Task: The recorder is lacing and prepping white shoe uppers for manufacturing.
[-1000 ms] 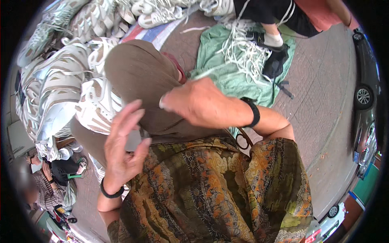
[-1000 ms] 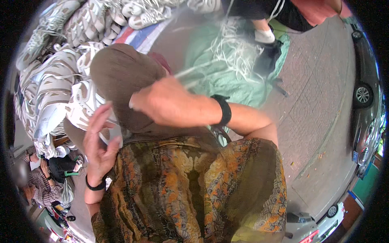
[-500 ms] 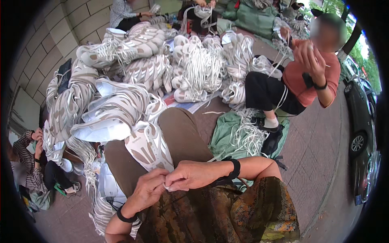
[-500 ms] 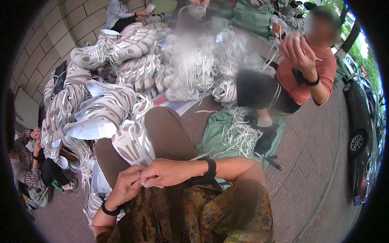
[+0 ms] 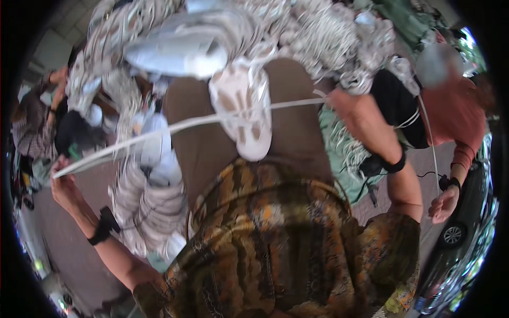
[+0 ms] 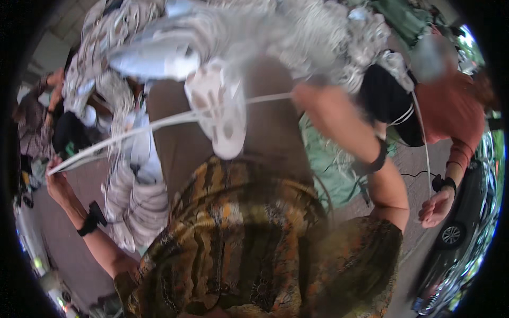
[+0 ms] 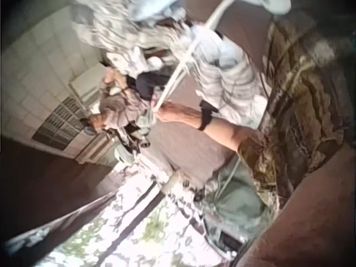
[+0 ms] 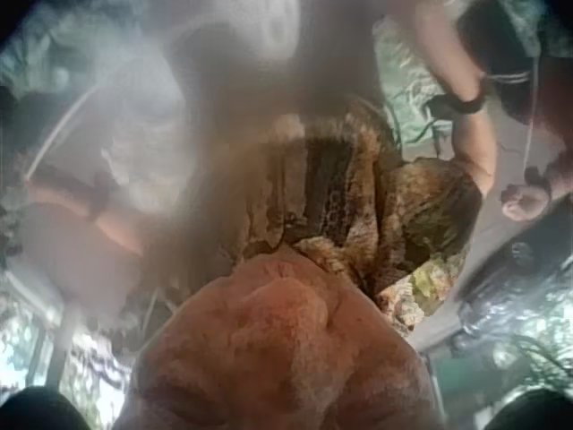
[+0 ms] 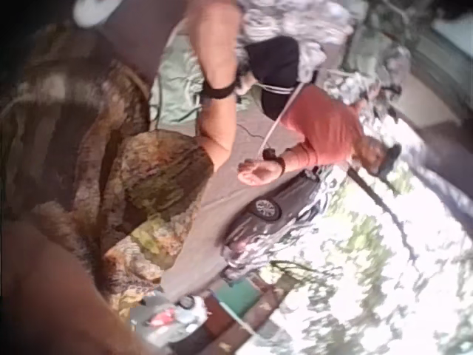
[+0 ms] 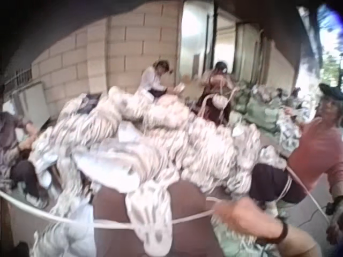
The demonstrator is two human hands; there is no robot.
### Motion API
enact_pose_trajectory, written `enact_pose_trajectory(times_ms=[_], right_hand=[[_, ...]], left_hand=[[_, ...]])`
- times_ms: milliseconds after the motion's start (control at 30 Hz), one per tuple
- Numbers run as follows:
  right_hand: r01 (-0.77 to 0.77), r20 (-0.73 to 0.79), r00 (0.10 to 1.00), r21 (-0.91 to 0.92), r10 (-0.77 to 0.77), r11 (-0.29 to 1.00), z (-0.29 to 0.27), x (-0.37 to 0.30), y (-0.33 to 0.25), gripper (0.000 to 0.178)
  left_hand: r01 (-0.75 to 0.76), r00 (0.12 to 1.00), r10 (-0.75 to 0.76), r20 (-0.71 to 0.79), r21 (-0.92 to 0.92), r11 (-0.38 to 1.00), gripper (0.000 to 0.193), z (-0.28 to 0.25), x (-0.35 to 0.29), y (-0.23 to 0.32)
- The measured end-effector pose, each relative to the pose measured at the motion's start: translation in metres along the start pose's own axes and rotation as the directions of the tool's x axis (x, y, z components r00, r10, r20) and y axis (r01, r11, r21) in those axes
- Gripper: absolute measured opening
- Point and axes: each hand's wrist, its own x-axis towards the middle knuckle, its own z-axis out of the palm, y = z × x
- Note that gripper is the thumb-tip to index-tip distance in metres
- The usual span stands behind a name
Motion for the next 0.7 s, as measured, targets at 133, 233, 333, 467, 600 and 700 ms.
enact_pose_trajectory(times_ms=[133,233,333,467,600,700], right_hand=[[-0.088,-0.163,0.984,-0.091,0.073,0.992,0.008,0.009,0.017,0.017],[-0.236,-0.241,0.952,-0.184,0.189,0.954,0.006,0.0,0.043,0.017],[-0.175,-0.213,0.972,-0.384,0.097,0.907,0.01,-0.017,0.06,0.014],[-0.215,-0.177,0.973,-0.494,0.145,0.842,0.011,-0.047,0.085,0.008],[-0.268,-0.189,0.961,-0.47,0.2,0.841,0.022,-0.071,0.111,0.004],[-0.297,-0.17,0.954,-0.426,0.247,0.855,0.025,-0.095,0.129,0.008]], left_hand=[[0.041,0.999,-0.041,0.004,0.018,0.999,0.042,-0.099,0.008,0.026],[0.135,0.99,-0.129,-0.048,0.15,0.979,0.042,-0.128,0.002,0.026],[0.095,0.995,-0.093,-0.023,0.216,0.972,0.038,-0.139,-0.004,0.008],[0.146,0.978,-0.111,-0.177,0.203,0.968,0.035,-0.209,0.011,-0.013],[0.228,0.921,-0.125,-0.369,0.251,0.941,0.037,-0.318,0.023,0.029],[0.272,0.868,-0.09,-0.488,0.315,0.909,0.04,-0.358,0.024,0.046]])
